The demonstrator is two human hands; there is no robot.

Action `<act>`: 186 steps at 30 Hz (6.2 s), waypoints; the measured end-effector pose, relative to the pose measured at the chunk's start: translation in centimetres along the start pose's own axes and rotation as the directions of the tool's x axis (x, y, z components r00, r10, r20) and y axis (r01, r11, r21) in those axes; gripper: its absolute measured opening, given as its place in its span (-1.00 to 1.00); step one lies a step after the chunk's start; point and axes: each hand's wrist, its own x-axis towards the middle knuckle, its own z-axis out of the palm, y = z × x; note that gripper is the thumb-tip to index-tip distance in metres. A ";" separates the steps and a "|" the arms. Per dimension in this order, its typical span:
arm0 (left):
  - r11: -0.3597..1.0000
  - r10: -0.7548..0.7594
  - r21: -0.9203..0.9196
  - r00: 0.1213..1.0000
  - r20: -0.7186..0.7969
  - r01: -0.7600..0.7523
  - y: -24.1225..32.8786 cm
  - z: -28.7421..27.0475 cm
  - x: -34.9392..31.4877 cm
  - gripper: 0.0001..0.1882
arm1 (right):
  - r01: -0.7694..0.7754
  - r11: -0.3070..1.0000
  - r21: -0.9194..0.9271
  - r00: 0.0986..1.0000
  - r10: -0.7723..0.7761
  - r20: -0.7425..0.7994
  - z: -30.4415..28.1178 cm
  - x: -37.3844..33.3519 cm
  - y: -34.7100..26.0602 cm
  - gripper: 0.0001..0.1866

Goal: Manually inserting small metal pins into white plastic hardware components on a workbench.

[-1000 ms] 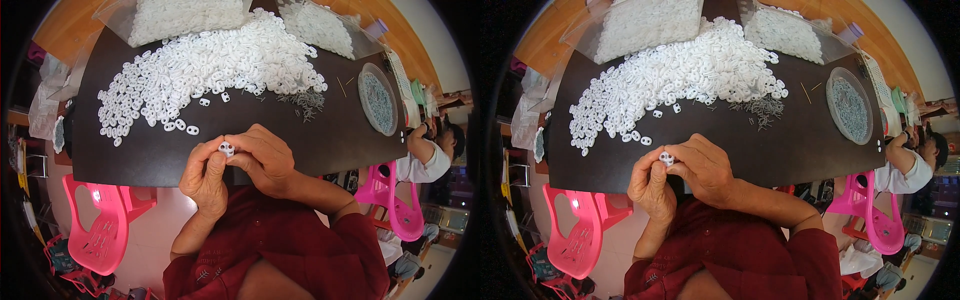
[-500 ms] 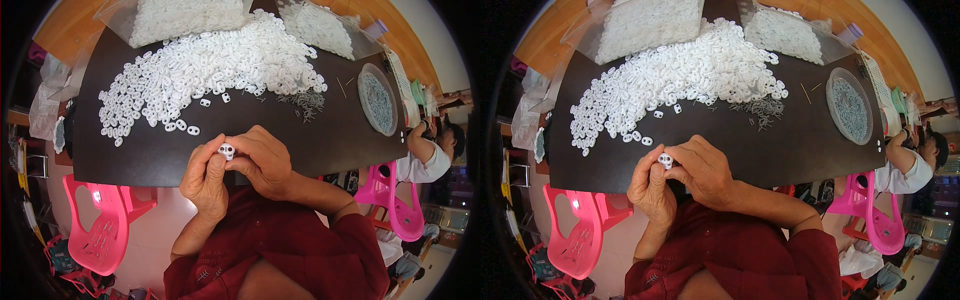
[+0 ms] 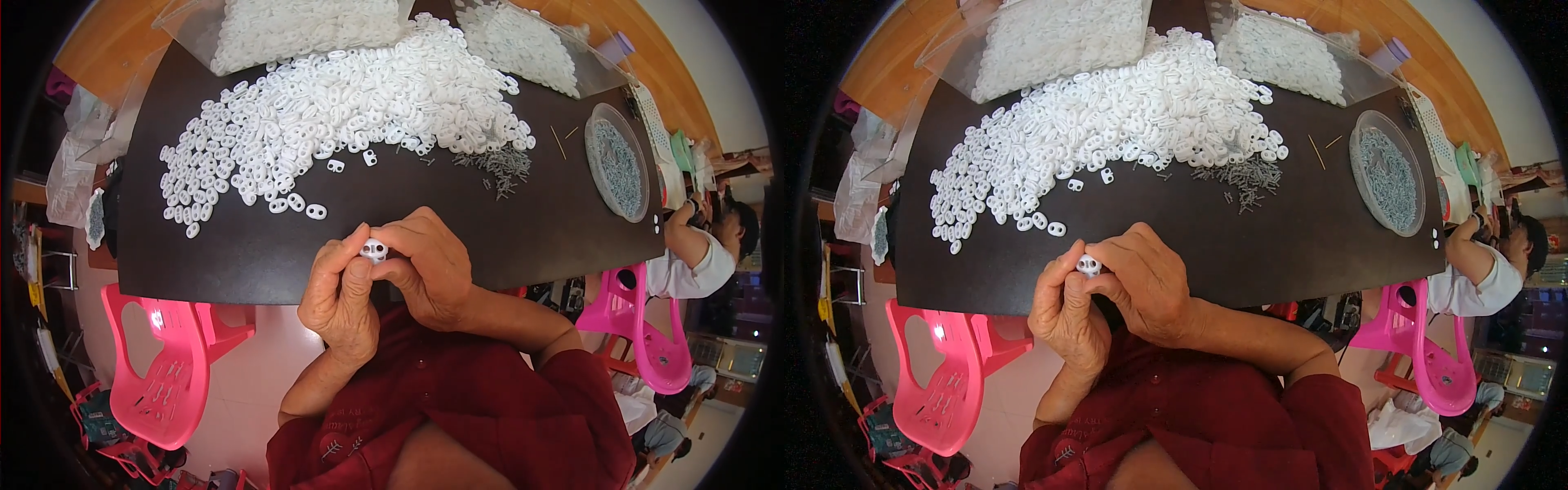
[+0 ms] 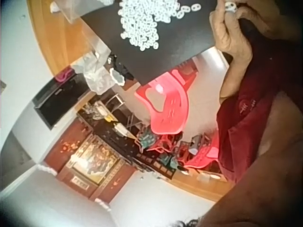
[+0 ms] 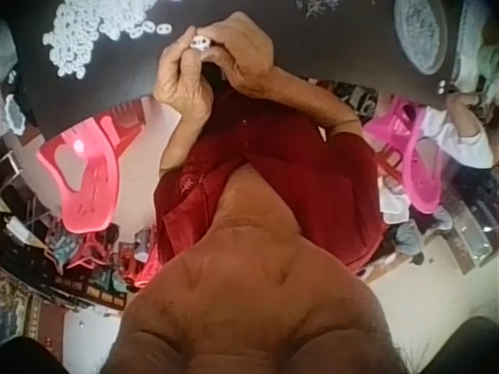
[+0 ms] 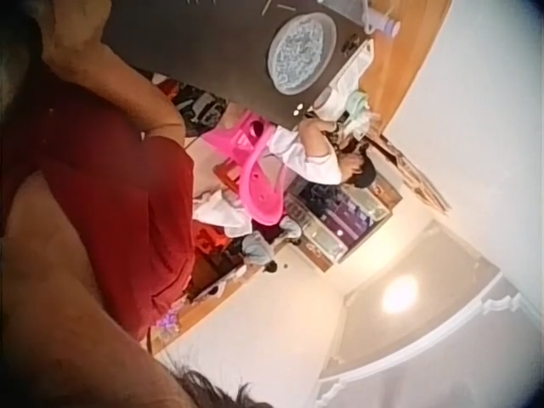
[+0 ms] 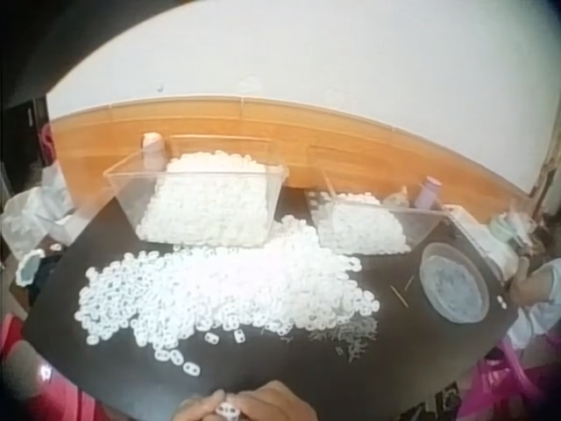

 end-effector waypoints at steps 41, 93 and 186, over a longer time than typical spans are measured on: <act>0.834 0.055 0.548 0.998 0.034 -0.065 1.8 -3.2 2.6 -0.73 | -0.151 0.835 -0.529 0.979 0.054 -0.194 -11.5 8.3 6.0 -0.93; 0.931 -0.268 0.298 0.949 0.167 0.210 1.3 -1.2 4.5 -0.84 | -0.514 0.853 0.090 0.818 0.455 0.352 -2.8 3.4 2.0 -0.91; 0.928 -0.208 0.349 0.959 0.194 0.131 0.4 -1.3 2.2 -0.90 | -0.642 0.766 0.042 0.651 0.515 0.557 -3.3 3.8 1.6 -0.86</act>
